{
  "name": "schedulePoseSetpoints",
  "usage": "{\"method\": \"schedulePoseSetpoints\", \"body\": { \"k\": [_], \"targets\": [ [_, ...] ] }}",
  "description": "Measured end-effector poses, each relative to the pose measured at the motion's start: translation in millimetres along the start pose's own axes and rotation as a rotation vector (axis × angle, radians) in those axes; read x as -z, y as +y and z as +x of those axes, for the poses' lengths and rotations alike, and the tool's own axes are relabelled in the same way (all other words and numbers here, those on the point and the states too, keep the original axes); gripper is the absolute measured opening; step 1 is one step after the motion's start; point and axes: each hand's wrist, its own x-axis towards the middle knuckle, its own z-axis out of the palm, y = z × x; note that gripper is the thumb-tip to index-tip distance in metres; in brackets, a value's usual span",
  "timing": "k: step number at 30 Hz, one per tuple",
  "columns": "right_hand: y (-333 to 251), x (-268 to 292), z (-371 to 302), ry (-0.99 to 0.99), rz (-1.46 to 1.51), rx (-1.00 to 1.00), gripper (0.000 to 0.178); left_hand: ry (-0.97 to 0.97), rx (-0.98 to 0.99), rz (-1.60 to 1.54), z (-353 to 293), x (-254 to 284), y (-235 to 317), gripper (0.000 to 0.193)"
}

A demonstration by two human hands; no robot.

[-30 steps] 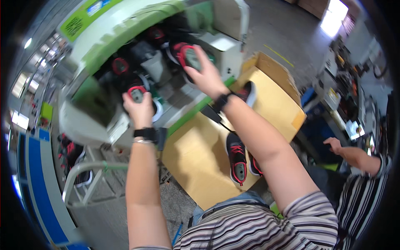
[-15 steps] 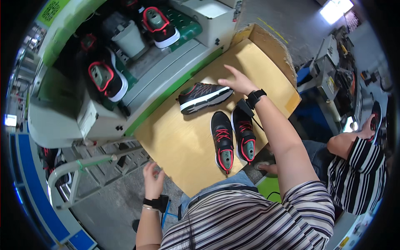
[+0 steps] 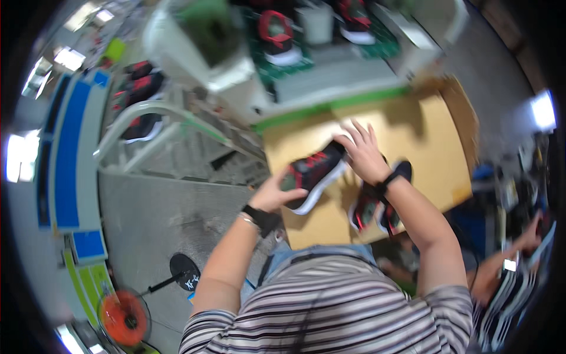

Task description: Operator is seen managing the production line by taking shoe components from a heating/molding machine and placing them into bins or sorting areas.

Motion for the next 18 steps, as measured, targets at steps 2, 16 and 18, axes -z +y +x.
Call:
{"method": "schedulePoseSetpoints", "body": {
  "k": [2, 16, 18],
  "targets": [
    [-1.2, 11.4, -11.9, 0.025, 0.0, -0.204, 0.062, 0.01, 0.119, 0.096, -15.8, -10.8, -27.7, 0.086],
    [-18.0, -36.4, -190.0, 0.332, 0.86, -1.102, 0.093, -0.05, -0.125, 0.008, -34.5, -89.7, -74.6, 0.088],
    [-30.9, -33.3, -181.0, 0.262, 0.762, -1.009, 0.091, 0.113, -0.011, -0.119, -46.0, -91.9, -65.5, 0.086]
  ]
}}
